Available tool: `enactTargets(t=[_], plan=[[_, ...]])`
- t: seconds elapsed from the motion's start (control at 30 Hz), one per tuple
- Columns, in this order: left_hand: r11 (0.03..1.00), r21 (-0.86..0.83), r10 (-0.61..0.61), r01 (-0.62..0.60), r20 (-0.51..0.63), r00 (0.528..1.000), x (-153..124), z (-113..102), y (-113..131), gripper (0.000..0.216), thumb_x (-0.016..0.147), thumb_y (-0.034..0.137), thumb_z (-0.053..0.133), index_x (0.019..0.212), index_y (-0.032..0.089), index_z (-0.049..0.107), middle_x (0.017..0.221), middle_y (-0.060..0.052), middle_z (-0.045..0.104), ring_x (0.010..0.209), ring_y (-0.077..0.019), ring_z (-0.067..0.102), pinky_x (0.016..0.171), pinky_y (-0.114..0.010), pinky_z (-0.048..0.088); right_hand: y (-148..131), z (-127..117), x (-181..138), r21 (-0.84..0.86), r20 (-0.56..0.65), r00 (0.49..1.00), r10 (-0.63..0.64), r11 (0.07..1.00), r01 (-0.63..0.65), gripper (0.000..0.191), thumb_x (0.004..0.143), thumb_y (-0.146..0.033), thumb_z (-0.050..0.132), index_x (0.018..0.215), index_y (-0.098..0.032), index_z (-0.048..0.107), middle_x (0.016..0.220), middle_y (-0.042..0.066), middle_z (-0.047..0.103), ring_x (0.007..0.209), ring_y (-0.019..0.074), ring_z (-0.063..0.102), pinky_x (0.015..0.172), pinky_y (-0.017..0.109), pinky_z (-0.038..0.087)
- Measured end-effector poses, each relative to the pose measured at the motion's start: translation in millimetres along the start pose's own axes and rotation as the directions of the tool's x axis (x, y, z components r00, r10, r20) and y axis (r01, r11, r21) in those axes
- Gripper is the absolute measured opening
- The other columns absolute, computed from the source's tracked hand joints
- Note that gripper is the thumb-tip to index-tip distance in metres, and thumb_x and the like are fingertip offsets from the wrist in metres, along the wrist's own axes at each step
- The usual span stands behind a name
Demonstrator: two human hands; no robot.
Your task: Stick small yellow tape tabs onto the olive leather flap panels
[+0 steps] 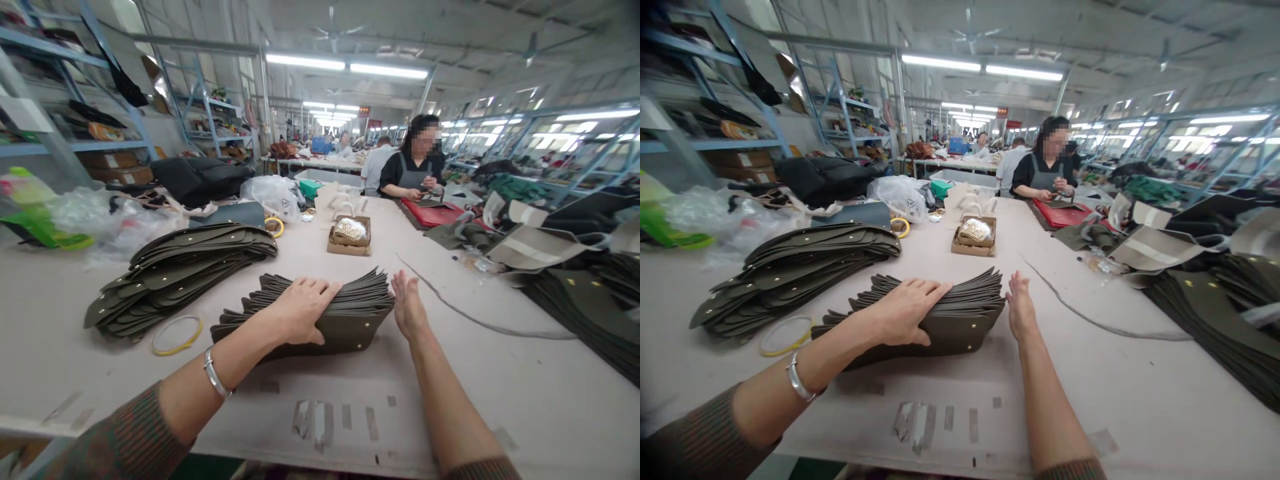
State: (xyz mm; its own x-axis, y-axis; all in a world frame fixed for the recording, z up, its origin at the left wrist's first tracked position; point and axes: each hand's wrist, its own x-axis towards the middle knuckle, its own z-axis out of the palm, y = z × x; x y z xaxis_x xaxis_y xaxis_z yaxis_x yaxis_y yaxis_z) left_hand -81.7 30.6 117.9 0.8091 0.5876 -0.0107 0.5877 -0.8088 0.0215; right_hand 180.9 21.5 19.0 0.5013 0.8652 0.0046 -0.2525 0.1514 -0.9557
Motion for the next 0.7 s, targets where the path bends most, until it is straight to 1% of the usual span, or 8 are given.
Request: enactTargets(t=[0.13, 0.27, 0.33, 0.4, 0.47, 0.6, 0.63, 0.7], plan=[[1.0, -0.002, 0.0, 0.0, -0.059, 0.998, -1, 4, -1, 0.107, 0.057, 0.048, 0.081, 0.144, 0.022, 0.024, 0.138, -0.013, 0.045, 0.124, -0.0309, 0.043, 0.106, -0.04, 0.028, 9, 21, -9, 0.025, 0.087, 0.996, 0.009, 1.0, -0.012, 0.083, 0.077, -0.08, 0.037, 0.137, -0.023, 0.046, 0.142, 0.009, 0.049, 0.128, 0.0236, 0.048, 0.106, 0.04, 0.039], [1.0, -0.019, -0.016, 0.014, -0.099, 0.995, 0, 9, -4, 0.109, 0.057, 0.048, 0.081, 0.145, 0.023, 0.021, 0.137, -0.013, 0.046, 0.124, -0.0305, 0.043, 0.107, -0.041, 0.026, 17, 18, -20, 0.096, 0.13, 0.992, -0.005, 0.995, -0.008, 0.074, 0.08, -0.074, 0.045, 0.128, -0.019, 0.054, 0.126, 0.008, 0.063, 0.116, 0.0235, 0.058, 0.102, 0.038, 0.043], [0.999, -0.03, -0.023, 0.021, -0.095, 0.995, 0, 10, -4, 0.109, 0.057, 0.047, 0.081, 0.145, 0.022, 0.022, 0.136, -0.013, 0.047, 0.123, -0.0303, 0.044, 0.106, -0.04, 0.027, 17, 13, -16, 0.097, 0.075, 0.997, -0.02, 0.995, 0.012, 0.074, 0.079, -0.075, 0.042, 0.129, -0.021, 0.053, 0.131, 0.007, 0.059, 0.123, 0.0226, 0.053, 0.104, 0.038, 0.04], [0.999, -0.035, -0.037, 0.034, -0.085, 0.996, 1, 9, -3, 0.107, 0.057, 0.044, 0.082, 0.145, 0.022, 0.024, 0.134, -0.013, 0.049, 0.121, -0.0303, 0.046, 0.106, -0.04, 0.029, 15, 11, -7, 0.124, 0.038, 0.999, -0.02, 0.992, 0.015, 0.077, 0.078, -0.079, 0.036, 0.134, -0.027, 0.048, 0.143, 0.003, 0.048, 0.135, 0.0189, 0.038, 0.109, 0.036, 0.034], [0.998, -0.038, -0.053, 0.05, -0.076, 0.996, 1, 5, -1, 0.105, 0.057, 0.042, 0.081, 0.144, 0.021, 0.027, 0.132, -0.013, 0.051, 0.12, -0.0301, 0.047, 0.105, -0.04, 0.03, 13, 16, 1, 0.15, 0.07, 0.998, -0.001, 0.989, -0.009, 0.079, 0.077, -0.081, 0.035, 0.135, -0.03, 0.047, 0.147, 0.001, 0.043, 0.139, 0.0167, 0.03, 0.111, 0.035, 0.029], [0.995, -0.086, -0.067, 0.059, -0.088, 0.994, -2, 3, 3, 0.098, 0.056, 0.032, 0.078, 0.142, 0.022, 0.034, 0.131, -0.01, 0.053, 0.12, -0.0298, 0.047, 0.108, -0.042, 0.029, 9, 30, 5, 0.098, 0.203, 0.978, 0.048, 0.993, -0.069, 0.081, 0.069, -0.079, 0.054, 0.122, -0.018, 0.061, 0.124, 0.013, 0.063, 0.119, 0.0277, 0.054, 0.102, 0.044, 0.04], [0.991, -0.119, -0.068, 0.055, -0.11, 0.992, -2, 8, 2, 0.094, 0.056, 0.029, 0.075, 0.141, 0.024, 0.036, 0.132, -0.008, 0.053, 0.121, -0.0291, 0.047, 0.108, -0.041, 0.031, 7, 31, 6, 0.084, 0.199, 0.979, 0.038, 0.995, -0.056, 0.084, 0.068, -0.081, 0.051, 0.121, -0.017, 0.061, 0.124, 0.014, 0.062, 0.118, 0.0284, 0.055, 0.101, 0.044, 0.04], [0.982, -0.183, -0.085, 0.05, -0.191, 0.978, 0, 24, -6, 0.091, 0.054, 0.022, 0.07, 0.139, 0.029, 0.039, 0.131, -0.004, 0.054, 0.12, -0.0288, 0.049, 0.109, -0.042, 0.031, 4, 30, 15, 0.06, 0.15, 0.989, -0.005, 0.998, -0.004, 0.089, 0.072, -0.086, 0.032, 0.128, -0.02, 0.056, 0.137, 0.012, 0.053, 0.126, 0.0246, 0.049, 0.104, 0.042, 0.037]])
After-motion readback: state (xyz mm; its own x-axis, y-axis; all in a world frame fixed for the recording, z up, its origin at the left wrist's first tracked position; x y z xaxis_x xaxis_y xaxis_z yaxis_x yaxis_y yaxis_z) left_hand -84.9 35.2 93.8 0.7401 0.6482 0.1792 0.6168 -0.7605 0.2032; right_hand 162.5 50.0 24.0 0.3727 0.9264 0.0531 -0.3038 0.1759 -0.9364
